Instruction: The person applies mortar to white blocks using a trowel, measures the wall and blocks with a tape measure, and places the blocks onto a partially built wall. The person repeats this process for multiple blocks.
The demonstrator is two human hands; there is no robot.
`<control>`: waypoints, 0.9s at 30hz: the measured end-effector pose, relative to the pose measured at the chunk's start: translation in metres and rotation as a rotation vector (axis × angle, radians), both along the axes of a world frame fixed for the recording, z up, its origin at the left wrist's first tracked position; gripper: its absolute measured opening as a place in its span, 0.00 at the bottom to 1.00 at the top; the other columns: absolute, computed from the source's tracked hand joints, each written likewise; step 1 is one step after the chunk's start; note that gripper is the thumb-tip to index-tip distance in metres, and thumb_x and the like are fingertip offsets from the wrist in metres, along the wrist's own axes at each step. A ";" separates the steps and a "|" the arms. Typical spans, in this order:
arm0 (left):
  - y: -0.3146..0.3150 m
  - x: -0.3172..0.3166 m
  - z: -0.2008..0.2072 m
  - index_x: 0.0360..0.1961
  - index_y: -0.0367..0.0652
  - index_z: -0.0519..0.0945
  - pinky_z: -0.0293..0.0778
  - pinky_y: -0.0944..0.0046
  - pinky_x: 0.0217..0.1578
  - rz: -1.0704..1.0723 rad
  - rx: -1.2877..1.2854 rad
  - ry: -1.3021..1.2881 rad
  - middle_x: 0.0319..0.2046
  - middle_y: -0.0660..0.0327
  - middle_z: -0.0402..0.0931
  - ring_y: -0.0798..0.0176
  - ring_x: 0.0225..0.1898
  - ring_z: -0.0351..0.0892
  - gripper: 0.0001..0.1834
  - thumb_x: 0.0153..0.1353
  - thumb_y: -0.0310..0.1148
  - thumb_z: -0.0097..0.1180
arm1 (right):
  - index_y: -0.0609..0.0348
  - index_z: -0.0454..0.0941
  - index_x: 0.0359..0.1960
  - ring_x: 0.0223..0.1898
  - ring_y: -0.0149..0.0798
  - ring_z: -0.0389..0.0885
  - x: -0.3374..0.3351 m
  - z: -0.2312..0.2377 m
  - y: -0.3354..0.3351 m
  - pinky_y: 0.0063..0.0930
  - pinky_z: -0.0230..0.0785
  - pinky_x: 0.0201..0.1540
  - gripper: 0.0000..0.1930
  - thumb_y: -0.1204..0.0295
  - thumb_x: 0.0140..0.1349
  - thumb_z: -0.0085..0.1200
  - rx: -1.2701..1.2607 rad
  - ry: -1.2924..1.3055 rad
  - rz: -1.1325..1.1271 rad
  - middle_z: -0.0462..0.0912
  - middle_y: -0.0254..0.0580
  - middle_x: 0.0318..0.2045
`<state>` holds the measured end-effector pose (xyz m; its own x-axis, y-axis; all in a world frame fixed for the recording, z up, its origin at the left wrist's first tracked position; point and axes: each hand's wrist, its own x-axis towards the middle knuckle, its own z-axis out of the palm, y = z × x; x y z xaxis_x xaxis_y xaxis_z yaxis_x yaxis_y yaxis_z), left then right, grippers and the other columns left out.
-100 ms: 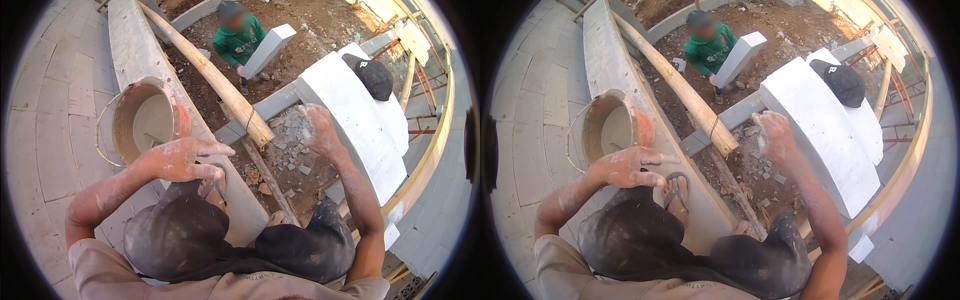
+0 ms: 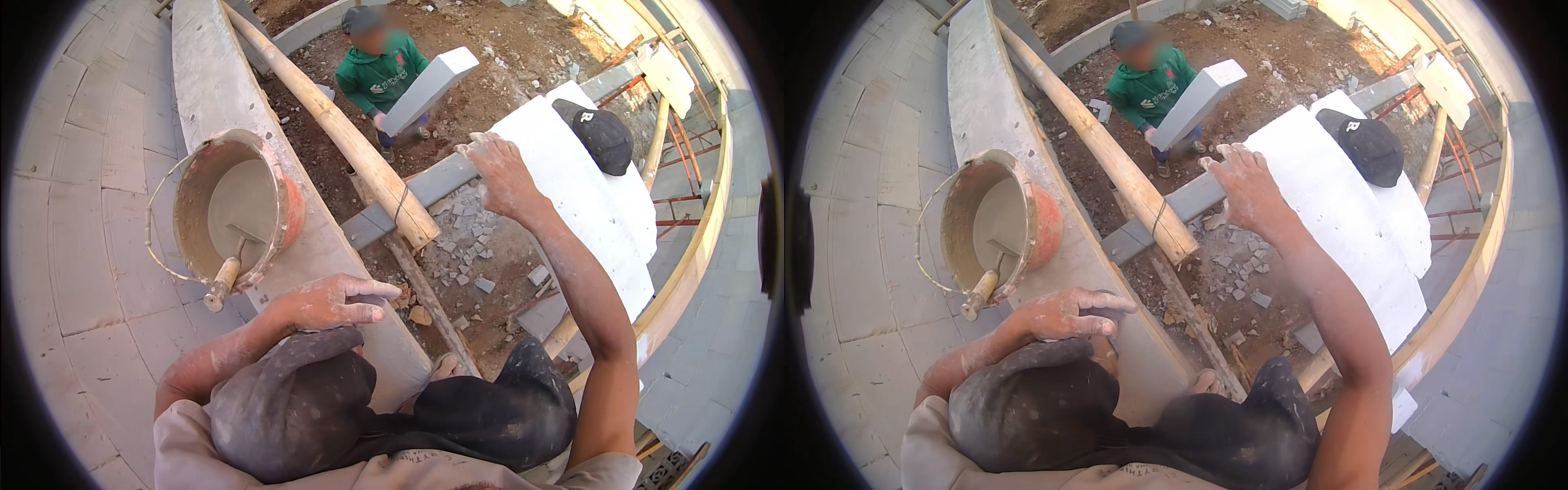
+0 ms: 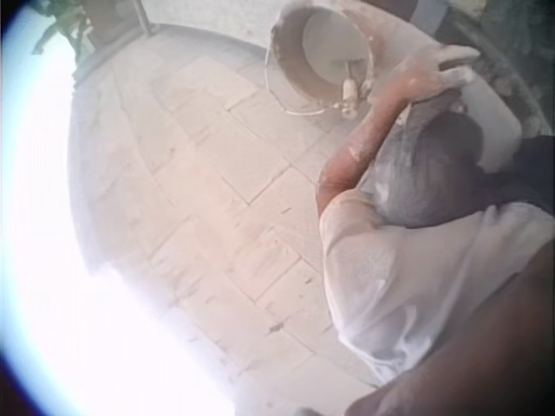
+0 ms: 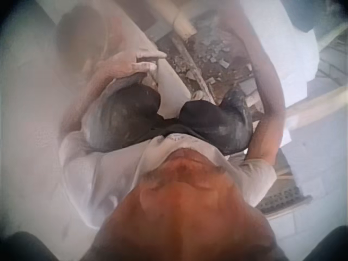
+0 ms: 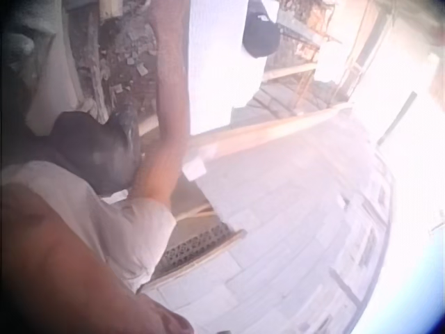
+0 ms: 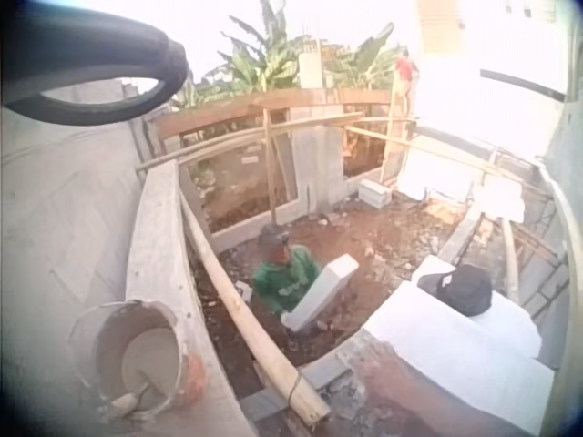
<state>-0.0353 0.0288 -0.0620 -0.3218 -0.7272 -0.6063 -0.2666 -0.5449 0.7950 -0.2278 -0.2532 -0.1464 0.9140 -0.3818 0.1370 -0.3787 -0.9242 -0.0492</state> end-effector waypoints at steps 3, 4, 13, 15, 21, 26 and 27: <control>0.017 -0.015 -0.048 0.65 0.48 0.70 0.66 0.55 0.58 -0.103 -0.031 -0.158 0.56 0.45 0.74 0.49 0.56 0.74 0.33 0.64 0.54 0.54 | 0.56 0.69 0.60 0.60 0.51 0.69 0.044 -0.009 -0.061 0.45 0.62 0.62 0.33 0.76 0.48 0.61 -0.006 0.048 -0.064 0.72 0.52 0.57; 0.022 -0.015 -0.059 0.65 0.48 0.70 0.65 0.55 0.58 -0.216 -0.035 -0.277 0.55 0.45 0.75 0.49 0.56 0.74 0.33 0.64 0.54 0.53 | 0.56 0.68 0.61 0.61 0.52 0.68 0.059 -0.013 -0.079 0.46 0.62 0.61 0.33 0.75 0.49 0.61 0.084 0.034 -0.165 0.72 0.53 0.57; 0.080 -0.004 -0.120 0.63 0.51 0.72 0.57 0.52 0.61 0.107 -0.050 0.060 0.54 0.48 0.74 0.48 0.57 0.70 0.29 0.64 0.52 0.52 | 0.51 0.44 0.73 0.72 0.56 0.50 0.158 -0.006 -0.198 0.60 0.46 0.71 0.68 0.59 0.29 0.79 -0.555 0.505 -0.033 0.51 0.53 0.71; 0.083 0.005 -0.132 0.62 0.50 0.72 0.56 0.52 0.62 0.165 -0.126 -0.024 0.55 0.49 0.73 0.48 0.58 0.69 0.28 0.64 0.50 0.53 | 0.52 0.46 0.72 0.73 0.56 0.47 0.157 -0.012 -0.205 0.59 0.42 0.72 0.67 0.59 0.29 0.78 -0.484 0.582 0.053 0.49 0.53 0.72; 0.093 0.017 -0.140 0.61 0.50 0.73 0.56 0.50 0.61 0.162 -0.100 -0.287 0.57 0.49 0.71 0.47 0.59 0.66 0.27 0.63 0.48 0.53 | 0.58 0.49 0.71 0.63 0.59 0.63 0.144 -0.006 -0.209 0.49 0.55 0.69 0.58 0.64 0.36 0.72 -0.227 0.409 0.344 0.63 0.58 0.61; 0.090 0.003 -0.136 0.61 0.53 0.74 0.55 0.51 0.61 -0.050 -0.008 -0.562 0.54 0.51 0.72 0.49 0.61 0.62 0.27 0.62 0.50 0.52 | 0.56 0.48 0.72 0.57 0.60 0.68 0.153 0.026 -0.168 0.50 0.60 0.61 0.59 0.63 0.35 0.72 -0.274 0.259 0.424 0.66 0.60 0.55; 0.095 0.001 -0.132 0.60 0.52 0.74 0.56 0.51 0.60 -0.057 0.010 -0.585 0.52 0.51 0.73 0.50 0.60 0.63 0.26 0.63 0.49 0.52 | 0.56 0.48 0.72 0.56 0.60 0.68 0.153 0.035 -0.159 0.50 0.61 0.60 0.60 0.62 0.35 0.72 -0.250 0.236 0.434 0.67 0.60 0.54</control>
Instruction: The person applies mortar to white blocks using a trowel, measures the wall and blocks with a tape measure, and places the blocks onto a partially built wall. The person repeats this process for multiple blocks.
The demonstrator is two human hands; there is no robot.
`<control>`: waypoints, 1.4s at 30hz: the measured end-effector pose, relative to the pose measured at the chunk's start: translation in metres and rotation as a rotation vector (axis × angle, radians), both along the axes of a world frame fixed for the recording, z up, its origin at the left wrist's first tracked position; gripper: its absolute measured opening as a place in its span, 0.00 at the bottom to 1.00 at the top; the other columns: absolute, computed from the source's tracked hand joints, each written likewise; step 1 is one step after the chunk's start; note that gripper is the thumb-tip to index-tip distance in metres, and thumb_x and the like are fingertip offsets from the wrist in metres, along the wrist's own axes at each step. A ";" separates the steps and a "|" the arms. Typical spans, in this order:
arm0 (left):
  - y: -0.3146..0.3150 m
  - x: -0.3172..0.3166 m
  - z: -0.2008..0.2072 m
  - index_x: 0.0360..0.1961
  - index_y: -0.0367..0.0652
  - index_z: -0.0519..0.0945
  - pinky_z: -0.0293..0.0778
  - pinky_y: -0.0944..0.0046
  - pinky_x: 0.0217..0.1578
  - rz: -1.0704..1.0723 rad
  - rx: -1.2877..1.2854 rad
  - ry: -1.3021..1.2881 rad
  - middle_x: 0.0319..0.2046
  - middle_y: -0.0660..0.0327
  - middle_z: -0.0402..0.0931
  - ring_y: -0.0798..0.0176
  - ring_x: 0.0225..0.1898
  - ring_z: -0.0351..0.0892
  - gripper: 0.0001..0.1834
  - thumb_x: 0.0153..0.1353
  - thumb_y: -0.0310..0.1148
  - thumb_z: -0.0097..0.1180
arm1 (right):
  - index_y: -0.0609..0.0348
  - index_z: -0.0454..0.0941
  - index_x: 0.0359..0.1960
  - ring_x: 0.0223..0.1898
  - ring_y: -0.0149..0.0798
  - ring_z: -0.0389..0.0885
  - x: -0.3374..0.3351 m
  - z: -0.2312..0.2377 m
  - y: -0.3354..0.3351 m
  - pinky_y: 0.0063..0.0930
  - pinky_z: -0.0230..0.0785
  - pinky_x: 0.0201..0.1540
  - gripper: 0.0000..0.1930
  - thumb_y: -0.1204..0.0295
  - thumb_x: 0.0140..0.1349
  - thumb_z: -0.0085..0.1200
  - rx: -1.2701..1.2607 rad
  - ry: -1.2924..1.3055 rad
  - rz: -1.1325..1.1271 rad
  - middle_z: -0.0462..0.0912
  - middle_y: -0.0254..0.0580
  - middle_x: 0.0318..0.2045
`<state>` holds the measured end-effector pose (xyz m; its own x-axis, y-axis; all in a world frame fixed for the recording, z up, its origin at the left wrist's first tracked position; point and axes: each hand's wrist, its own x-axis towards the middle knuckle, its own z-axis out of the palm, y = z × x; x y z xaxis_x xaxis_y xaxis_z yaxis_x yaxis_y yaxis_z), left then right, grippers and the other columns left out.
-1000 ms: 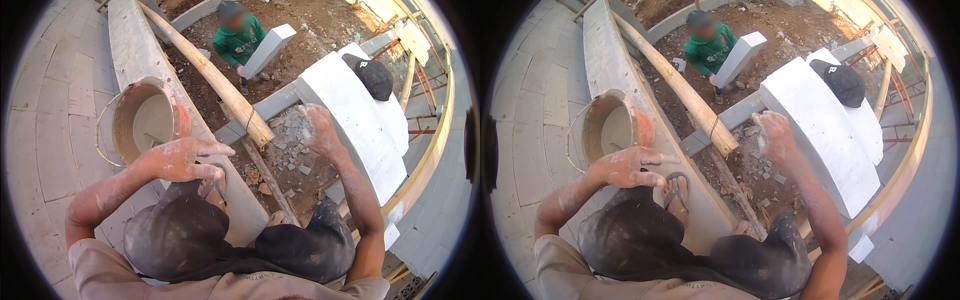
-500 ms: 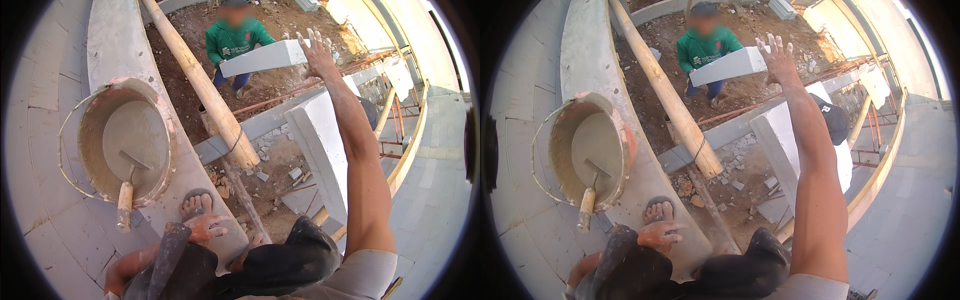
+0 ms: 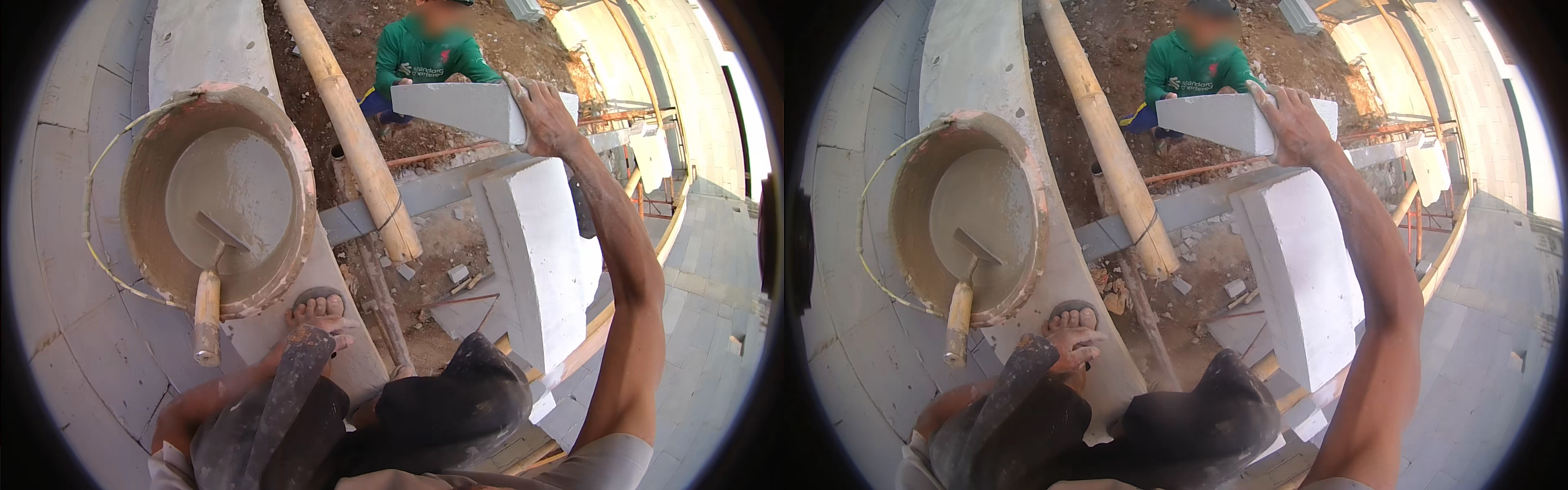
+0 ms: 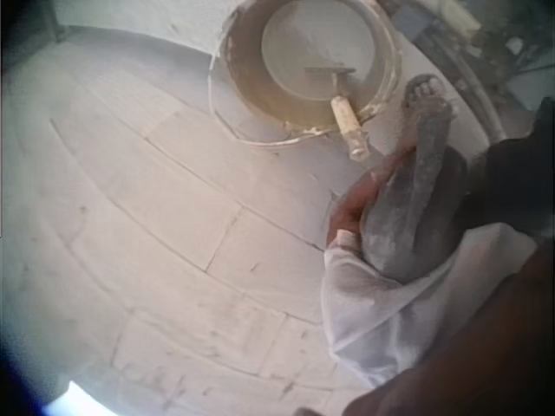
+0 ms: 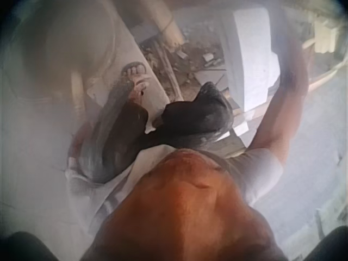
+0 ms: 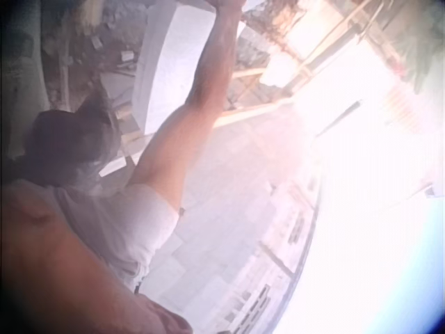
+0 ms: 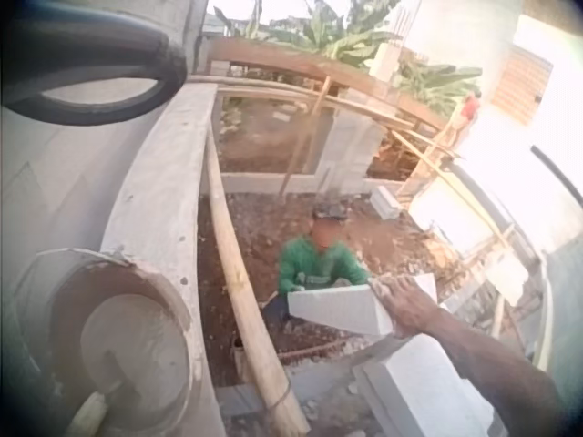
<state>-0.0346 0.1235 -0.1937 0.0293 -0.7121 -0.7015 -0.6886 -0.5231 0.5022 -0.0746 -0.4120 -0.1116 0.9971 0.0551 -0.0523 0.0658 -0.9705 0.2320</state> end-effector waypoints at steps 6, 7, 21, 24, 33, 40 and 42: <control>0.099 -0.015 0.071 0.55 0.46 0.77 0.63 0.53 0.53 0.325 0.030 0.114 0.45 0.51 0.77 0.53 0.51 0.70 0.22 0.63 0.43 0.53 | 0.56 0.50 0.71 0.53 0.54 0.70 0.001 0.082 0.060 0.51 0.61 0.51 0.62 0.56 0.31 0.75 0.013 -0.070 -0.094 0.69 0.55 0.51; 0.120 -0.021 0.084 0.54 0.45 0.78 0.64 0.54 0.52 0.397 0.052 0.131 0.44 0.51 0.77 0.53 0.49 0.71 0.21 0.63 0.42 0.53 | 0.56 0.50 0.71 0.53 0.54 0.71 0.004 0.103 0.068 0.51 0.61 0.51 0.62 0.56 0.31 0.75 0.048 -0.112 -0.097 0.69 0.54 0.52; 0.198 -0.062 0.322 0.50 0.37 0.79 0.74 0.56 0.48 1.463 -0.295 -0.249 0.43 0.48 0.82 0.51 0.45 0.82 0.16 0.64 0.34 0.52 | 0.57 0.52 0.70 0.52 0.54 0.70 0.011 0.504 0.169 0.47 0.64 0.52 0.59 0.58 0.32 0.72 0.113 0.184 -0.145 0.69 0.51 0.50; 0.103 -0.070 0.393 0.52 0.37 0.77 0.73 0.55 0.51 1.348 -0.619 0.051 0.49 0.45 0.79 0.45 0.49 0.80 0.20 0.63 0.39 0.54 | 0.62 0.54 0.67 0.51 0.55 0.69 0.011 0.554 0.199 0.47 0.64 0.54 0.56 0.58 0.33 0.71 0.137 0.270 -0.103 0.68 0.52 0.48; -0.006 -0.119 0.471 0.71 0.30 0.43 0.50 0.50 0.69 1.150 -0.500 -0.007 0.71 0.37 0.42 0.38 0.72 0.48 0.52 0.56 0.41 0.61 | 0.69 0.50 0.69 0.51 0.56 0.69 -0.006 0.546 0.329 0.49 0.62 0.56 0.61 0.59 0.30 0.72 0.377 0.358 0.084 0.69 0.56 0.47; 0.083 -0.112 0.401 0.71 0.31 0.48 0.51 0.51 0.70 1.296 -0.496 0.124 0.70 0.39 0.48 0.41 0.72 0.48 0.52 0.52 0.37 0.66 | 0.71 0.55 0.66 0.45 0.53 0.69 -0.021 0.471 0.415 0.45 0.59 0.47 0.58 0.60 0.30 0.73 0.463 0.287 0.160 0.68 0.55 0.41; 0.104 -0.100 0.399 0.71 0.34 0.48 0.51 0.51 0.70 1.259 -0.474 0.115 0.71 0.42 0.49 0.41 0.71 0.49 0.53 0.50 0.36 0.67 | 0.69 0.59 0.65 0.45 0.53 0.69 -0.020 0.457 0.437 0.45 0.57 0.46 0.55 0.61 0.32 0.72 0.484 0.245 0.168 0.68 0.56 0.41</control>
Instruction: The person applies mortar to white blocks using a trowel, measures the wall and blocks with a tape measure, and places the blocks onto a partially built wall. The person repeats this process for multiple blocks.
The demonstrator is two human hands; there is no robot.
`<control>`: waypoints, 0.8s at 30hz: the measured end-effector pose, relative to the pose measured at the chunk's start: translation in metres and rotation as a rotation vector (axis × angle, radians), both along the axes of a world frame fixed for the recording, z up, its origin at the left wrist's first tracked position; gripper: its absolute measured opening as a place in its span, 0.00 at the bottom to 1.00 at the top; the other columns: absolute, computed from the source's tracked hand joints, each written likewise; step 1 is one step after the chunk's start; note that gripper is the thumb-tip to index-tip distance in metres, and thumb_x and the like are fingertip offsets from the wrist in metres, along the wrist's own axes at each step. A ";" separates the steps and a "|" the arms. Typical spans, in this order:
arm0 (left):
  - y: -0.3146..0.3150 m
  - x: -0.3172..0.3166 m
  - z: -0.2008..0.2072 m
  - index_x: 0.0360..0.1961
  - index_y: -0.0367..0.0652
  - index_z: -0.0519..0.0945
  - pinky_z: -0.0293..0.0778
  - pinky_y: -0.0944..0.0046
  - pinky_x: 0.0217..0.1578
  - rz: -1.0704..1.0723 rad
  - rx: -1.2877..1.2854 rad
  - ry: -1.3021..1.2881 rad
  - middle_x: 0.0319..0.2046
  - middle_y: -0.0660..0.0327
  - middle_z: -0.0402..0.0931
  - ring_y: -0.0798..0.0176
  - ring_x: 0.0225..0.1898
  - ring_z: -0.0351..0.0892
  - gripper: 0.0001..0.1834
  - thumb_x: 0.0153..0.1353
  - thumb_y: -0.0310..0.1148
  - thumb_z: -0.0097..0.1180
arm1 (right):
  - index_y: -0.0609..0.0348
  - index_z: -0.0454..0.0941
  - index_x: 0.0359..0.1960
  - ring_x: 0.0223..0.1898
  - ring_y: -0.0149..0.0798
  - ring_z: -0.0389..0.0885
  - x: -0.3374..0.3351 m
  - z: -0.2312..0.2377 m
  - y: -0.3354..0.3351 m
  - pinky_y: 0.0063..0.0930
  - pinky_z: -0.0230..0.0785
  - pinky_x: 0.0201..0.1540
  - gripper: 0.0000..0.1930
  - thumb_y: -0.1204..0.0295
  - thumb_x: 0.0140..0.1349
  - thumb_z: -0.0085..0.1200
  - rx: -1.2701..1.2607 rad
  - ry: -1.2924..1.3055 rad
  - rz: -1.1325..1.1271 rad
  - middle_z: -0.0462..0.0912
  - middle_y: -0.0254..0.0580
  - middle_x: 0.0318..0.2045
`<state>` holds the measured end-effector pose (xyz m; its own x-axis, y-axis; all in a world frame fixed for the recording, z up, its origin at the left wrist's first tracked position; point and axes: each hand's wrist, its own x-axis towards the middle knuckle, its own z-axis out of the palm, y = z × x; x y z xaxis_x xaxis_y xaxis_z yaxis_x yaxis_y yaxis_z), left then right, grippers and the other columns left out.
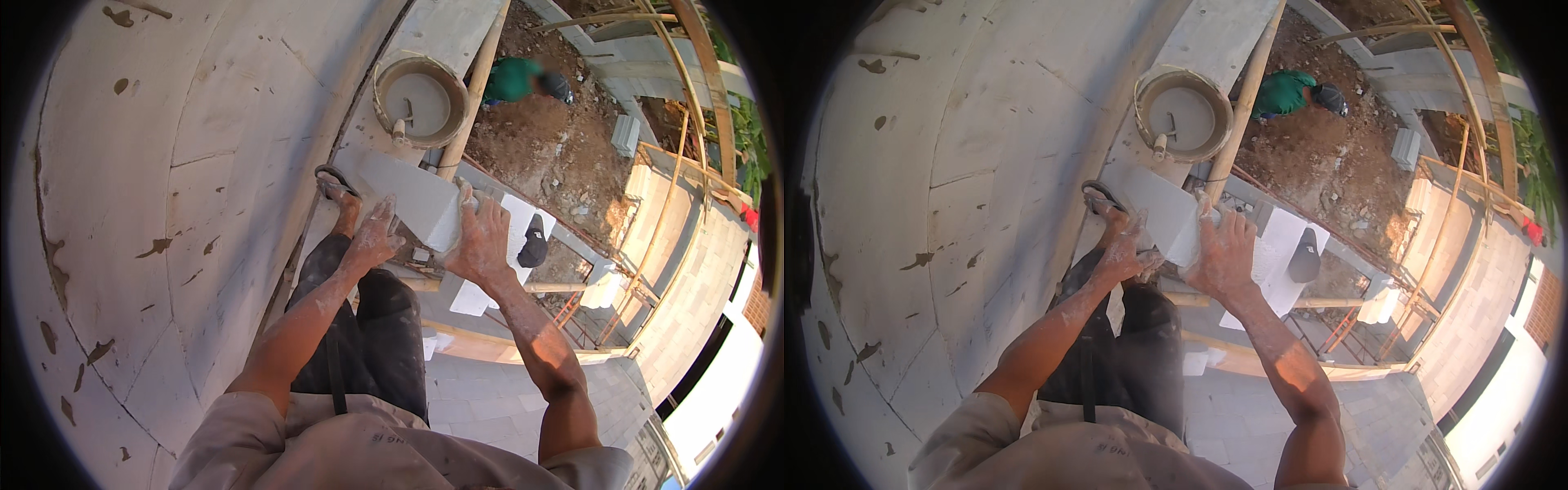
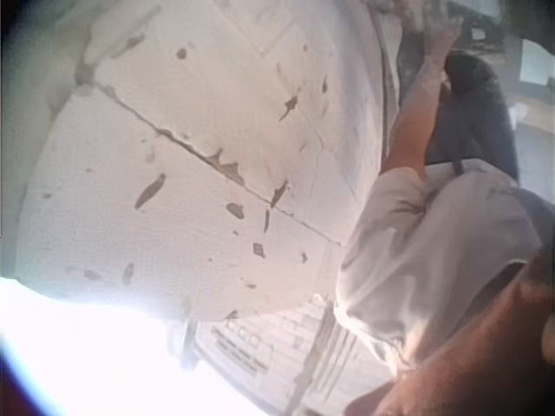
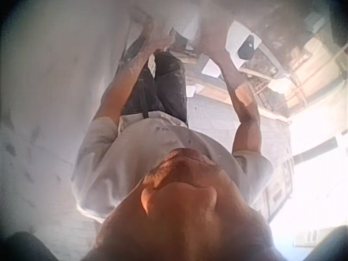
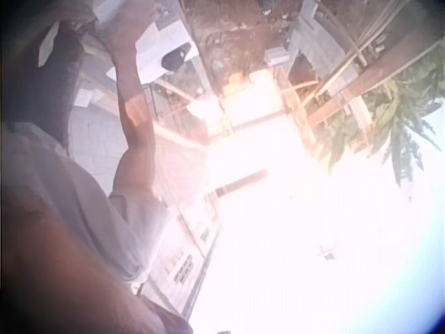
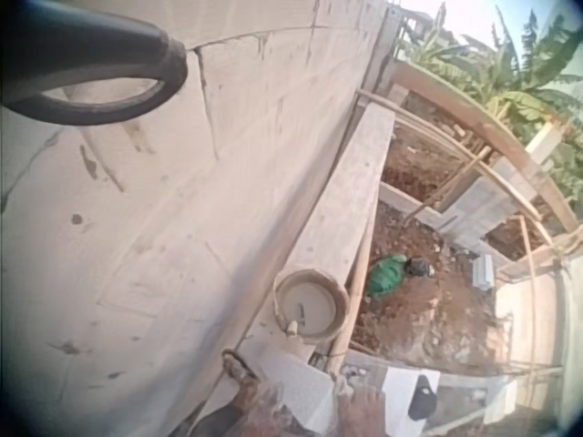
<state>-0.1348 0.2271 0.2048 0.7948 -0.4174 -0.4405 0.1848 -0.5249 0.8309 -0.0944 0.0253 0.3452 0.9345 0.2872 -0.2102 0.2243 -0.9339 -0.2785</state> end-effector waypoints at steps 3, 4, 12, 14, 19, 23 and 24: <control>0.026 0.025 0.018 0.73 0.39 0.47 0.51 0.51 0.70 -0.093 0.091 -0.123 0.72 0.47 0.49 0.42 0.71 0.50 0.55 0.47 0.34 0.68 | 0.67 0.62 0.64 0.45 0.54 0.68 0.002 -0.017 0.039 0.47 0.55 0.46 0.51 0.61 0.34 0.70 0.075 -0.030 -0.042 0.68 0.58 0.42; 0.032 0.033 0.026 0.73 0.41 0.47 0.52 0.52 0.70 -0.096 0.064 -0.192 0.72 0.49 0.49 0.43 0.71 0.51 0.56 0.46 0.33 0.68 | 0.68 0.60 0.65 0.45 0.55 0.68 0.005 -0.020 0.051 0.48 0.54 0.47 0.53 0.60 0.33 0.72 0.086 -0.024 -0.058 0.68 0.58 0.42; 0.093 0.074 0.040 0.72 0.48 0.50 0.61 0.57 0.67 -0.062 -0.099 -0.030 0.72 0.57 0.52 0.49 0.69 0.58 0.56 0.42 0.26 0.67 | 0.65 0.68 0.61 0.51 0.54 0.73 0.077 -0.021 0.065 0.47 0.62 0.54 0.44 0.49 0.46 0.69 0.351 0.631 -0.055 0.74 0.60 0.47; 0.106 0.071 0.033 0.73 0.48 0.48 0.64 0.56 0.66 -0.068 0.012 0.005 0.72 0.57 0.53 0.49 0.69 0.59 0.57 0.42 0.27 0.68 | 0.67 0.70 0.57 0.52 0.52 0.76 0.126 -0.068 0.037 0.43 0.67 0.55 0.40 0.45 0.52 0.64 0.584 0.968 -0.225 0.77 0.59 0.46; 0.116 0.061 0.015 0.73 0.52 0.43 0.70 0.55 0.62 -0.120 -0.082 -0.134 0.72 0.58 0.53 0.49 0.68 0.62 0.63 0.41 0.38 0.73 | 0.74 0.64 0.56 0.60 0.57 0.70 0.182 -0.271 0.047 0.43 0.72 0.54 0.41 0.49 0.54 0.62 0.127 0.615 -0.353 0.76 0.63 0.48; 0.118 0.066 0.005 0.73 0.53 0.46 0.71 0.55 0.61 -0.169 -0.115 -0.220 0.72 0.55 0.51 0.49 0.66 0.65 0.63 0.38 0.44 0.74 | 0.74 0.58 0.56 0.64 0.61 0.62 0.176 -0.364 0.050 0.43 0.72 0.55 0.35 0.62 0.54 0.59 -0.011 0.641 -0.424 0.75 0.68 0.49; 0.119 0.068 0.005 0.73 0.54 0.47 0.71 0.55 0.61 -0.176 -0.108 -0.281 0.72 0.53 0.51 0.49 0.66 0.64 0.63 0.38 0.44 0.74 | 0.74 0.58 0.55 0.63 0.60 0.65 0.179 -0.371 0.046 0.43 0.72 0.55 0.33 0.63 0.54 0.57 -0.006 0.633 -0.451 0.75 0.68 0.48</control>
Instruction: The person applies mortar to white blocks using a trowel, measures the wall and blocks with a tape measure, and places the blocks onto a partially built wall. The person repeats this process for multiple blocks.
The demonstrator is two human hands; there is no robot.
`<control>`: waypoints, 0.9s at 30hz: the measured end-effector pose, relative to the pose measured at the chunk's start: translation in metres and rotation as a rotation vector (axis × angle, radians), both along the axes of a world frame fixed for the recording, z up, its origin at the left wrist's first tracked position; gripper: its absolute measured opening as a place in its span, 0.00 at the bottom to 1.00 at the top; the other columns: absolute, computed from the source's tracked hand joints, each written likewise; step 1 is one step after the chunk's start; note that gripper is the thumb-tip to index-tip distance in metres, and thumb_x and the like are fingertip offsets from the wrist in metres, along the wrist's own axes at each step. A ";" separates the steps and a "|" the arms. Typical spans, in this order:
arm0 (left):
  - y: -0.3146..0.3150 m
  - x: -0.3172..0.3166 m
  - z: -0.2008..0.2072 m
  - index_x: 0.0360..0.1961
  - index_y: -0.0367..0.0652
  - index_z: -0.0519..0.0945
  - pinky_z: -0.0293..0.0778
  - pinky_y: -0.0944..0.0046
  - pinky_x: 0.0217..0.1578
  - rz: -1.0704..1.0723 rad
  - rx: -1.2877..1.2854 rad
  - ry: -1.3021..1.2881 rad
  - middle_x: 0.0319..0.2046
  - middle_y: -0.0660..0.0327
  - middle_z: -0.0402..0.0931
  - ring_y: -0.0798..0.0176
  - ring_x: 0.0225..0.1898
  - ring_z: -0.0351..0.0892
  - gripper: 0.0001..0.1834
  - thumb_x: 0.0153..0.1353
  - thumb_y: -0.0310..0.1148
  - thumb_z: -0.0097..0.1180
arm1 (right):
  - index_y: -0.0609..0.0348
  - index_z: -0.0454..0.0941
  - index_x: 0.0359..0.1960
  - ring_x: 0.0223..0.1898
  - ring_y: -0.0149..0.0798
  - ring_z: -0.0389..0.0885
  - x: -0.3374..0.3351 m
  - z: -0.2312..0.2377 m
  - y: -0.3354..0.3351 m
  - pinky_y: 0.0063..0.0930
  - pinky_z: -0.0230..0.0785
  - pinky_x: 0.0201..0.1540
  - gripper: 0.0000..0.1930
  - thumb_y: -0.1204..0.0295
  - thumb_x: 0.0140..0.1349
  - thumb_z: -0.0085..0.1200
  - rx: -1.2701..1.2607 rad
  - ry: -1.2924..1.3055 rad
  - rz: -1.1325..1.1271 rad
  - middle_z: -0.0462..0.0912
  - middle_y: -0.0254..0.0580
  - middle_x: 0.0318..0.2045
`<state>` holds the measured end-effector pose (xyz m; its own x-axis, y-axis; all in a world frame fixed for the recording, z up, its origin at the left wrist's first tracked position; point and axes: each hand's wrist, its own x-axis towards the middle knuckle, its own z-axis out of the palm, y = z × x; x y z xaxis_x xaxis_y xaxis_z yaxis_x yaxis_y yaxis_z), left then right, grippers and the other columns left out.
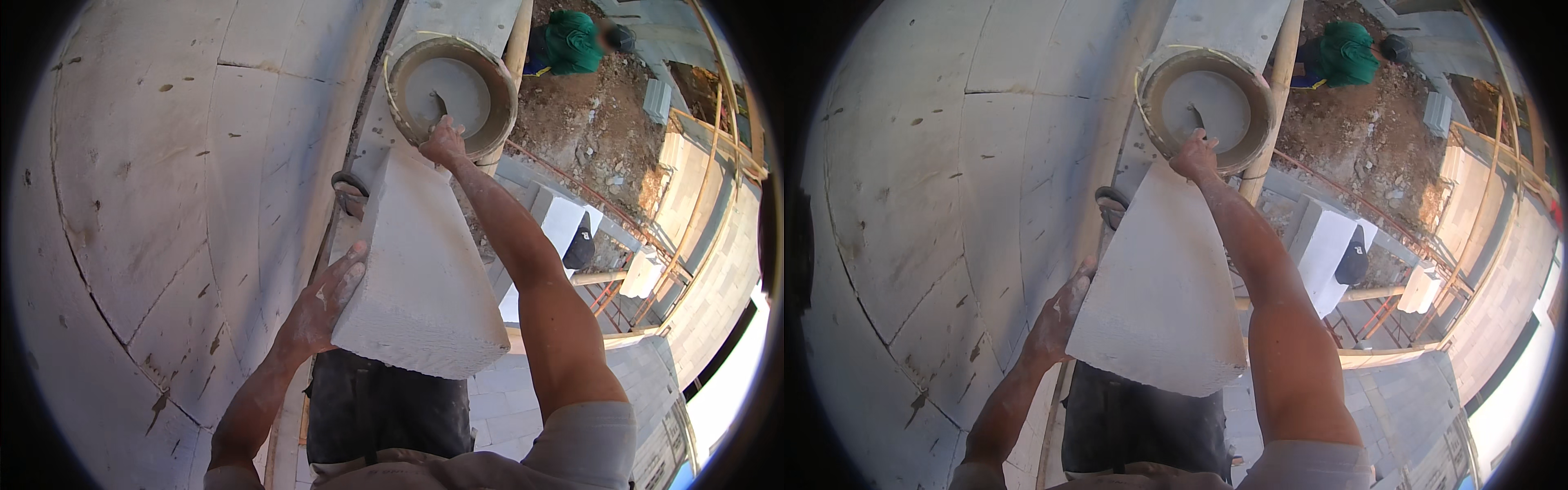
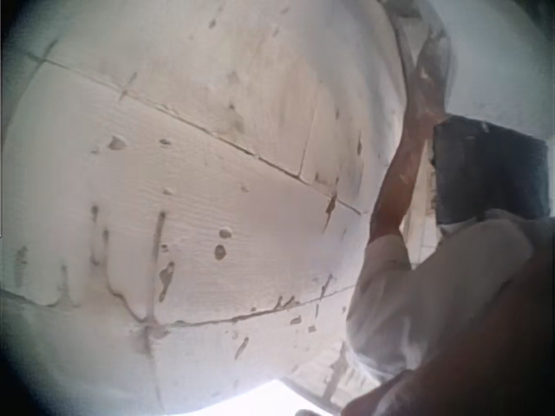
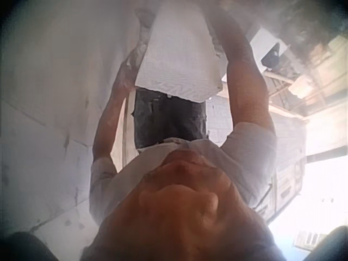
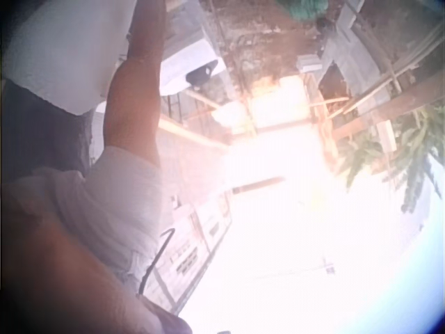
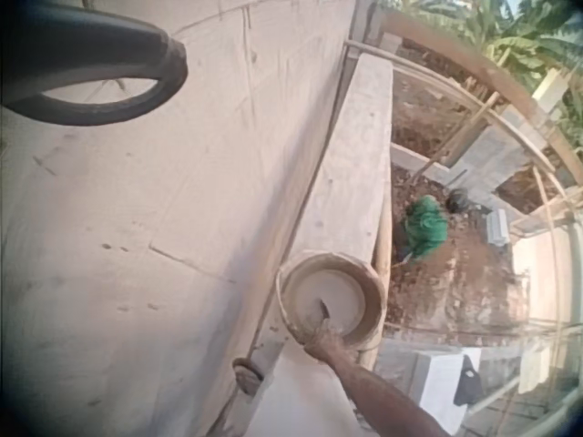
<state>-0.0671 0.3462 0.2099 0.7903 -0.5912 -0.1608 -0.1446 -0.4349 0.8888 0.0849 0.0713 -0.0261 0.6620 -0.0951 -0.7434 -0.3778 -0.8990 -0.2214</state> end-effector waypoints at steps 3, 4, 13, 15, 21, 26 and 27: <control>0.002 0.004 0.003 0.72 0.56 0.51 0.70 0.53 0.62 0.009 0.020 0.041 0.70 0.49 0.53 0.49 0.67 0.63 0.61 0.37 0.44 0.75 | 0.71 0.59 0.53 0.58 0.58 0.73 0.012 0.010 -0.030 0.44 0.73 0.54 0.29 0.66 0.54 0.53 -0.089 0.024 -0.058 0.76 0.67 0.47; 0.003 0.006 0.005 0.71 0.57 0.53 0.69 0.52 0.62 0.012 -0.006 0.119 0.70 0.48 0.54 0.49 0.68 0.62 0.60 0.37 0.44 0.75 | 0.70 0.60 0.53 0.55 0.57 0.75 0.015 0.019 -0.044 0.44 0.73 0.53 0.28 0.65 0.55 0.53 -0.095 0.032 -0.028 0.77 0.66 0.47; 0.002 0.026 0.006 0.68 0.56 0.58 0.64 0.48 0.64 -0.025 -0.158 0.265 0.68 0.50 0.58 0.47 0.68 0.61 0.58 0.34 0.46 0.77 | 0.57 0.68 0.58 0.44 0.57 0.83 -0.035 0.045 -0.099 0.48 0.75 0.46 0.26 0.65 0.57 0.53 -0.218 -0.263 0.213 0.82 0.59 0.41; 0.000 0.026 0.003 0.68 0.55 0.58 0.63 0.50 0.65 -0.051 -0.119 0.196 0.68 0.51 0.58 0.47 0.68 0.61 0.59 0.33 0.46 0.78 | 0.59 0.73 0.54 0.42 0.58 0.83 -0.024 0.022 -0.095 0.48 0.76 0.44 0.23 0.66 0.56 0.53 -0.179 -0.220 0.204 0.83 0.60 0.38; -0.004 0.025 0.002 0.69 0.51 0.57 0.61 0.53 0.68 -0.056 -0.134 0.287 0.69 0.52 0.57 0.46 0.68 0.59 0.62 0.29 0.41 0.79 | 0.59 0.79 0.52 0.27 0.35 0.79 -0.043 0.023 -0.146 0.33 0.73 0.33 0.20 0.58 0.65 0.51 0.438 -0.201 -0.428 0.82 0.38 0.32; -0.009 0.035 0.013 0.70 0.48 0.54 0.58 0.52 0.69 -0.147 0.109 0.108 0.69 0.50 0.56 0.46 0.69 0.57 0.65 0.28 0.35 0.78 | 0.63 0.77 0.54 0.24 0.27 0.75 -0.098 0.102 -0.189 0.23 0.69 0.25 0.24 0.55 0.67 0.53 0.597 -0.178 -0.632 0.79 0.35 0.27; -0.012 0.037 0.016 0.71 0.48 0.53 0.59 0.52 0.69 -0.120 0.099 0.125 0.69 0.52 0.56 0.45 0.68 0.58 0.64 0.29 0.34 0.77 | 0.63 0.77 0.54 0.23 0.27 0.75 -0.109 0.127 -0.194 0.22 0.68 0.24 0.25 0.54 0.67 0.53 0.614 -0.143 -0.675 0.78 0.35 0.27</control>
